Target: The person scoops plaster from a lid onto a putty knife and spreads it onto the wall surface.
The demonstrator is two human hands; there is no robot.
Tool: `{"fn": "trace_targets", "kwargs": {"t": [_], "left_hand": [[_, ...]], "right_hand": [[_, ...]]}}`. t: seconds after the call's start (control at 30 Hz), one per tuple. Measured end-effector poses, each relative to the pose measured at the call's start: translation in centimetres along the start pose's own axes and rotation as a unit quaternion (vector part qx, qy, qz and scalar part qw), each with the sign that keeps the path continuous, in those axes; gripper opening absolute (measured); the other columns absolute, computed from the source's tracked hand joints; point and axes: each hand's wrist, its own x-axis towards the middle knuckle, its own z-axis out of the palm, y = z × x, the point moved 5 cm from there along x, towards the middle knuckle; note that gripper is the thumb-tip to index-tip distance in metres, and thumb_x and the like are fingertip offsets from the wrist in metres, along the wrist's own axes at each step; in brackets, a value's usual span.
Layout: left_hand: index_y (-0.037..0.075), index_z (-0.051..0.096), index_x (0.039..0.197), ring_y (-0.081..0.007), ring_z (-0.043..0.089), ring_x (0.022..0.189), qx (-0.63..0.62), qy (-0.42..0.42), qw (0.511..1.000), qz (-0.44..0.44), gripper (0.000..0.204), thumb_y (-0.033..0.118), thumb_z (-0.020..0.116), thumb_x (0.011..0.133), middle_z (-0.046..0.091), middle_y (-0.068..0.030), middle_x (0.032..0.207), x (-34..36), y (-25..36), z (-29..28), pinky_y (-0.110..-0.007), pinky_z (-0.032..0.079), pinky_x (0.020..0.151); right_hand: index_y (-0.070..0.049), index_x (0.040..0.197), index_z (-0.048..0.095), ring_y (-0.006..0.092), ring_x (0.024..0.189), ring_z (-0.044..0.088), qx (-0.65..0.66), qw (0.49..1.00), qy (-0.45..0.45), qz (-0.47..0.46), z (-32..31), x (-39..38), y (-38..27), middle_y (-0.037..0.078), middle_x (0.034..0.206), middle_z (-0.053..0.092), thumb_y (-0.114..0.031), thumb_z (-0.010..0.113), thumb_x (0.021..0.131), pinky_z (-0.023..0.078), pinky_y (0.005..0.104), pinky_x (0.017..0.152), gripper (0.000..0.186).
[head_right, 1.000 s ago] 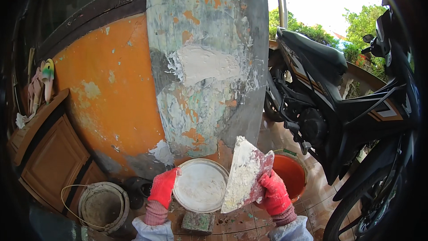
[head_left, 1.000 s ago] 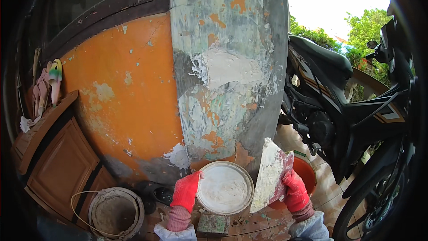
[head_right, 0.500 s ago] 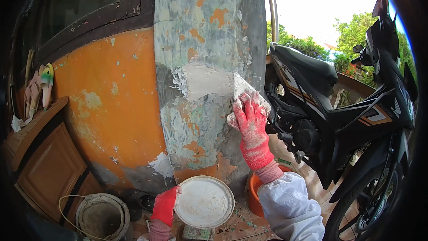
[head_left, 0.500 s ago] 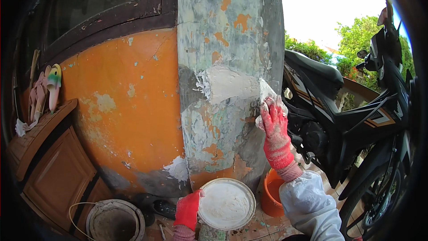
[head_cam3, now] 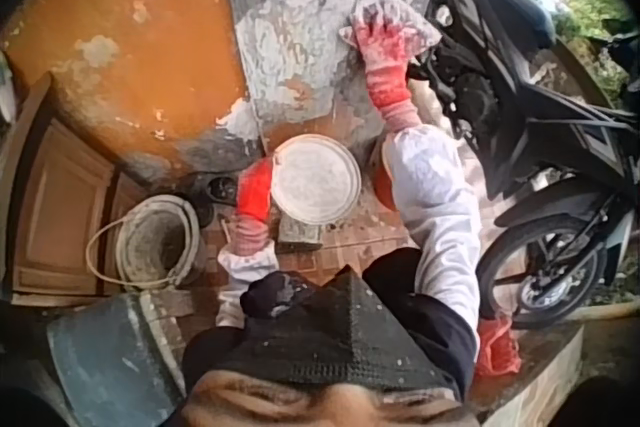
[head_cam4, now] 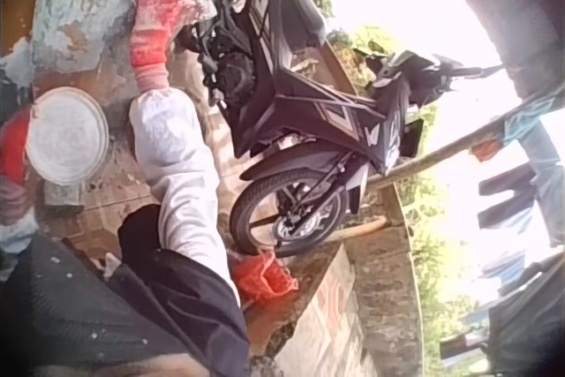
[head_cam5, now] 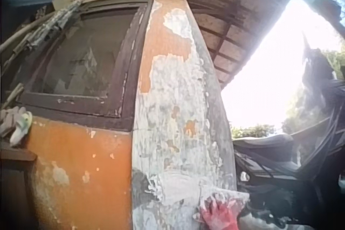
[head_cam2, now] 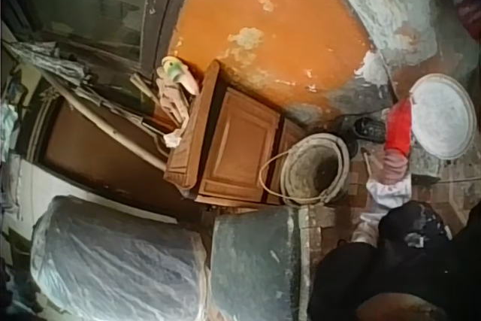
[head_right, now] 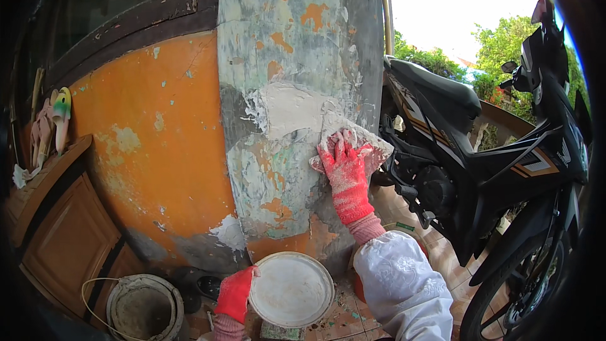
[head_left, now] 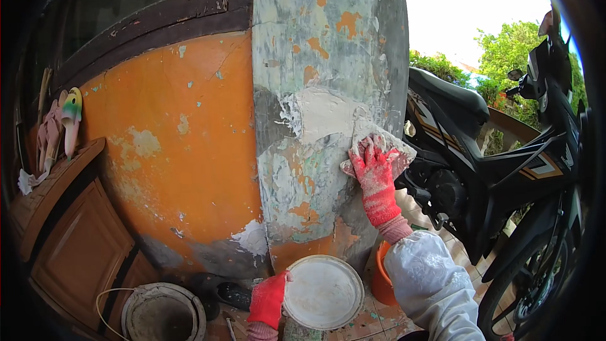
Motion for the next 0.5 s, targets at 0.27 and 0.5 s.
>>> {"fn": "trace_targets", "kwargs": {"t": [0.27,0.5], "left_hand": [[0.004,0.070,0.078,-0.0087,0.051,0.065,0.005,-0.002,0.998,-0.058,0.027,0.030,0.064,0.077,0.060,-0.0009,0.069,-1.1,1.4,0.2,-0.027,0.043,0.061],[0.005,0.066,0.077,-0.0077,0.051,0.065,0.019,-0.028,0.997,0.072,0.027,0.031,0.061,0.080,0.059,-0.0014,0.067,-1.5,2.0,0.6,-0.027,0.042,0.061]], "right_hand": [[-0.019,0.126,0.051,0.0372,0.128,0.038,0.055,0.989,0.122,-0.059,-0.6,-2.3,1.8,0.017,0.135,0.044,-0.020,0.059,0.078,0.031,0.0623,0.095,0.049],[-0.019,0.135,0.043,0.0344,0.135,0.030,-0.046,0.998,0.021,-0.048,-5.0,2.3,2.4,0.018,0.140,0.039,-0.019,0.059,0.079,0.027,0.0615,0.099,0.058]]}}
